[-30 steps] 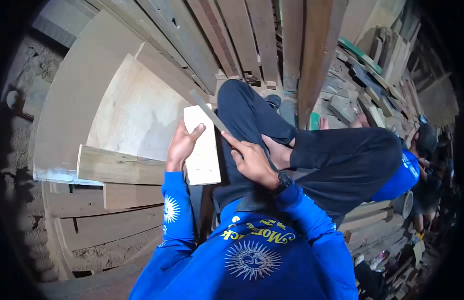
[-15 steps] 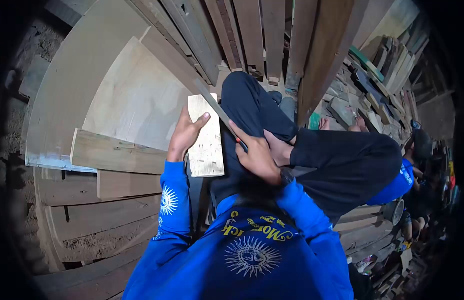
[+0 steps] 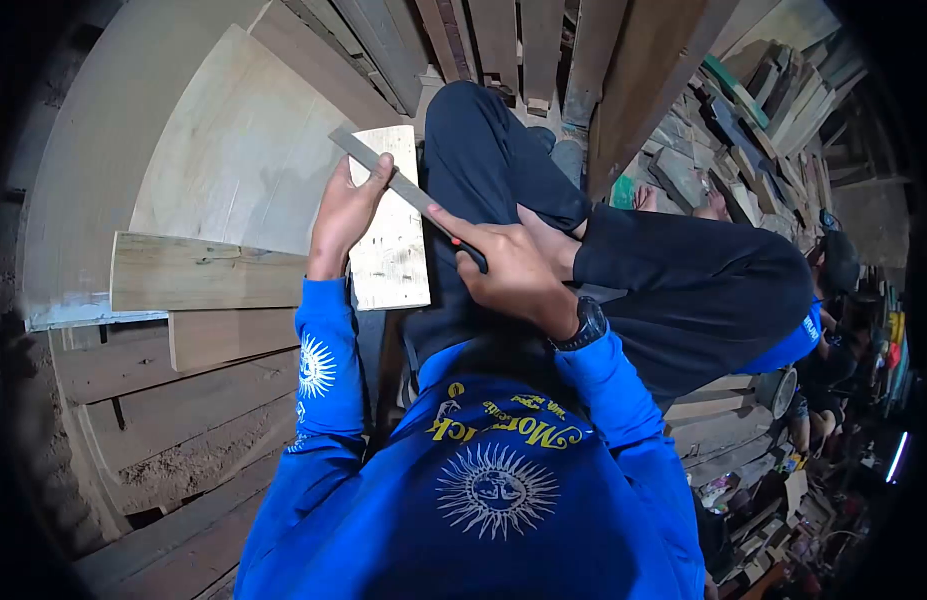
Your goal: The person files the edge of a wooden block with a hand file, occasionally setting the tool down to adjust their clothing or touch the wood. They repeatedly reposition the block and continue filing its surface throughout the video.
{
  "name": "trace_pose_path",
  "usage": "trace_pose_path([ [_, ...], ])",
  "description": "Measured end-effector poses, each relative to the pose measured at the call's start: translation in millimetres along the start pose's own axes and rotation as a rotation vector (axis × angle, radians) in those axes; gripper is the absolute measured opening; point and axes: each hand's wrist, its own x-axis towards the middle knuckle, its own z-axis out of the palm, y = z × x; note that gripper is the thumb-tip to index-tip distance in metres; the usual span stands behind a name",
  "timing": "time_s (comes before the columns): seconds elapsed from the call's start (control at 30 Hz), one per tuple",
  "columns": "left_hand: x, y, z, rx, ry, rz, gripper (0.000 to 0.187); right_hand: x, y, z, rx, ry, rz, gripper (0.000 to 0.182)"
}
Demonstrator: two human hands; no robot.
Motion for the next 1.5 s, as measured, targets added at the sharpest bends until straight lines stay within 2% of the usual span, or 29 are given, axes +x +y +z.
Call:
trace_pose_path([
  [0.07,0,1,0,-0.048,-0.015,0.0,0.056,6,-6,0,-0.004,-0.088,-0.009,0.064],
  [0.1,0,1,-1,-0.026,-0.014,0.001,0.054,6,-3,2,0.005,-0.051,-0.101,0.054],
  [0.13,1,3,-1,-0.006,-0.014,0.004,0.053,9,-8,-5,0.002,-0.054,-0.101,0.054],
  [0.17,-1,7,-2,-0.057,-0.041,-0.079,0.054,12,-17,-19,0.246,-0.168,0.087,0.051],
  [0.2,0,6,-1,-0.063,-0.035,-0.078,0.054,15,-20,-30,0.487,-0.284,0.275,0.049],
  [0.23,1,4,0,-0.053,-0.027,-0.042,0.055,15,3,-31,0.475,-0.283,0.25,0.051],
  [0.27,0,4,1,-0.044,-0.016,-0.01,0.055,10,12,-29,0.719,-0.177,0.352,0.046],
  [0.33,-1,6,1,-0.057,-0.006,0.029,0.056,6,31,-33,0.665,-0.059,0.414,0.037],
  [0.4,-2,7,-1,-0.108,-0.032,-0.094,0.056,-8,49,-36,0.593,-0.114,0.467,0.032],
  [0.43,-3,8,2,-0.09,-0.001,-0.042,0.056,-11,46,-38,0.538,-0.169,0.514,0.029],
  [0.47,-3,7,2,-0.094,-0.001,-0.048,0.056,-19,45,-34,0.515,-0.206,0.512,0.027],
  [0.53,1,3,1,-0.101,-0.015,-0.07,0.057,-31,38,-28,0.254,-0.334,0.328,0.023],
  [0.57,2,3,1,-0.105,-0.014,-0.073,0.057,-37,51,-14,0.117,-0.394,0.119,0.022],
  [0.6,2,3,1,-0.074,-0.013,-0.063,0.058,-57,56,2,0.285,-0.289,0.041,0.024],
  [0.67,0,8,0,-0.046,-0.013,-0.058,0.058,-77,32,10,0.181,-0.68,0.217,0.022],
  [0.8,-4,8,2,-0.032,0.041,-0.038,0.059,-87,35,-2,0.194,-0.689,0.117,0.019],
  [0.87,-2,9,1,-0.032,0.01,-0.021,0.059,-88,28,-8,0.228,-0.615,0.169,0.016],
  [0.93,-7,8,2,-0.006,0.026,-0.022,0.059,-96,20,-9,0.222,-0.55,0.132,0.013],
  [1.0,-2,4,0,-0.005,0.023,-0.038,0.058,-104,21,-9,0.226,-0.321,0.116,0.011],
  [1.03,0,0,0,-0.024,0.023,-0.043,0.06,-111,29,-12,0.326,-0.215,0.216,0.01],
  [1.07,-1,0,-1,-0.028,0.026,-0.049,0.06,-117,30,-19,0.611,-0.074,0.513,0.021],
  [1.13,-3,4,-1,0.025,0.024,-0.076,0.063,-129,61,-24,0.92,0.241,0.449,0.032],
  [1.17,-3,4,-2,0.025,0.01,-0.031,0.064,-134,67,-23,0.919,0.229,0.453,0.032],
  [1.27,-2,2,-4,0.077,-0.002,0.04,0.063,-137,65,-15,0.914,0.37,0.586,0.032],
  [1.33,-6,0,1,-0.036,0.014,0.023,0.061,-131,55,-18,0.841,0.33,0.488,0.022],
  [1.37,-6,1,0,-0.011,0.018,0.032,0.06,-126,48,-21,0.742,0.221,0.428,0.018],
  [1.4,-5,2,-1,0.015,0.027,0.044,0.059,-125,40,-27,0.704,0.014,0.466,0.017],
  [1.47,-3,0,-1,0.007,0.024,0.068,0.058,-102,18,-34,0.315,-0.407,0.381,0.015],
  [1.5,-3,1,0,-0.003,0.016,0.056,0.058,-95,12,-28,0.213,-0.351,0.347,0.013],
])
